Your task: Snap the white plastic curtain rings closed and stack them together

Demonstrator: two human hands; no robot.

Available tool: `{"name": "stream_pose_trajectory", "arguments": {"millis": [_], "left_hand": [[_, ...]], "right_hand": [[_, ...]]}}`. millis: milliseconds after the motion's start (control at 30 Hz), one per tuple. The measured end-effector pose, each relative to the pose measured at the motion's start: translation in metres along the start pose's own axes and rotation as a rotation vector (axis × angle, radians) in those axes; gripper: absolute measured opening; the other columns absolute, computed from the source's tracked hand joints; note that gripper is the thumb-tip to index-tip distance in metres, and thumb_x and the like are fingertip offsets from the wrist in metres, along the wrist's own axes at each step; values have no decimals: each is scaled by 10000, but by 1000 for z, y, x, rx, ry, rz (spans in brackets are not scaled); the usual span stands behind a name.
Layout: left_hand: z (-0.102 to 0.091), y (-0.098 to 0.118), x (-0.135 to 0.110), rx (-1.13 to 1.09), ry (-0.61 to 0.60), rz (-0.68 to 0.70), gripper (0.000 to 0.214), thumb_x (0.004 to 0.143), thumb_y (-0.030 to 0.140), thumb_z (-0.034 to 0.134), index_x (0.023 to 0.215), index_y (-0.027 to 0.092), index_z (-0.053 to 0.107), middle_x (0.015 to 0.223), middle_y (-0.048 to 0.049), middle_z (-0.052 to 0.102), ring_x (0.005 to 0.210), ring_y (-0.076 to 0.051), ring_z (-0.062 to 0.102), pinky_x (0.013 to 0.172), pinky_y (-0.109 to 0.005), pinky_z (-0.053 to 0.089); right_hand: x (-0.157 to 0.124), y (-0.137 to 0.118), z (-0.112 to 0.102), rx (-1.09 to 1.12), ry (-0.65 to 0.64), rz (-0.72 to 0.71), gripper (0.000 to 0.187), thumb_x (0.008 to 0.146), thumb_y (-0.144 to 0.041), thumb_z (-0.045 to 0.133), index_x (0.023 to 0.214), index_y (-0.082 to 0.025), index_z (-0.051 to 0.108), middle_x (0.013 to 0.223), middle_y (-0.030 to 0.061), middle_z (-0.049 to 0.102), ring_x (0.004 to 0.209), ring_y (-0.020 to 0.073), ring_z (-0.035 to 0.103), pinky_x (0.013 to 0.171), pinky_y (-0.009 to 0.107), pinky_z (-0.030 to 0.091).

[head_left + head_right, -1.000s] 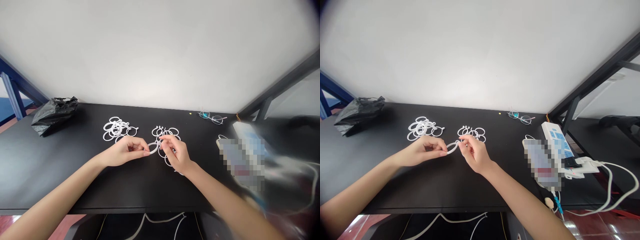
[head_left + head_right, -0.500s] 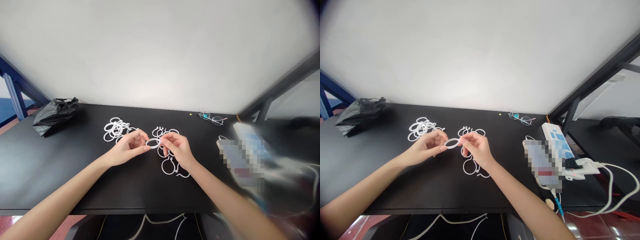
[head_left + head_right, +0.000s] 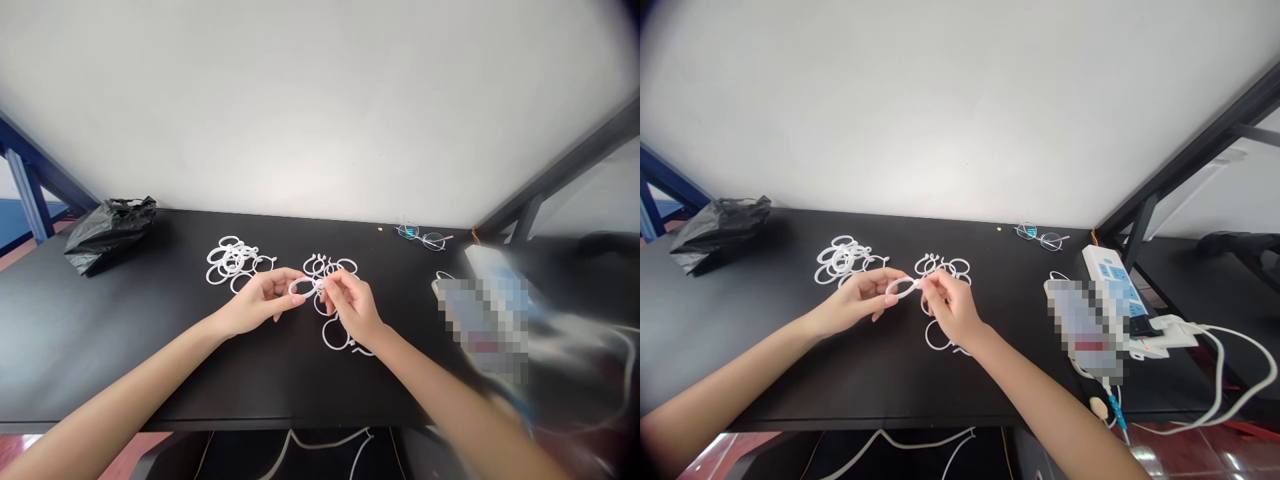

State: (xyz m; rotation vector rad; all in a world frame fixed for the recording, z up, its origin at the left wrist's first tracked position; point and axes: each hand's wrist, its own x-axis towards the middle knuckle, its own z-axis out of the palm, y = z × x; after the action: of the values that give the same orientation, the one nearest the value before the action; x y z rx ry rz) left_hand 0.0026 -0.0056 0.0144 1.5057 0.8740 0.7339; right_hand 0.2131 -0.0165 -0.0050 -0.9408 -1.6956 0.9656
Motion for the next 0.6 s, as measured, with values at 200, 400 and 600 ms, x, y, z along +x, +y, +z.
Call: {"name": "stream_pose_trajectory", "arguments": {"millis": [200,400,600], "left_hand": [[-3,2,-1,-94,-80,-40,334,816,387,712,1053,156,671,673,49,475,550,-83,472,474,-200,448],[-3,-3,0,-157,-124,-40,355,805,394,728,1060,152,682,675,49,484,542,-85,497,510,-218,471],[-4,-6,-1,-168,-140,-19,318,839,380,710,1076,169,691,717,33,530,649,-95,556,627,-217,495]], "right_hand": [[-6,6,-1,-127,-108,-132,323,1032,-347,375,737,-218,405,564,-59,407,475,90,374,487,242,324],[-6,5,-1,-6,-188,-109,312,1042,-330,366,753,-215,391,575,-62,399,483,86,350,495,239,310],[-7,3,-1,46,-199,-85,326,1046,-324,355,739,-214,374,571,-63,405,481,84,342,499,239,312]]}}
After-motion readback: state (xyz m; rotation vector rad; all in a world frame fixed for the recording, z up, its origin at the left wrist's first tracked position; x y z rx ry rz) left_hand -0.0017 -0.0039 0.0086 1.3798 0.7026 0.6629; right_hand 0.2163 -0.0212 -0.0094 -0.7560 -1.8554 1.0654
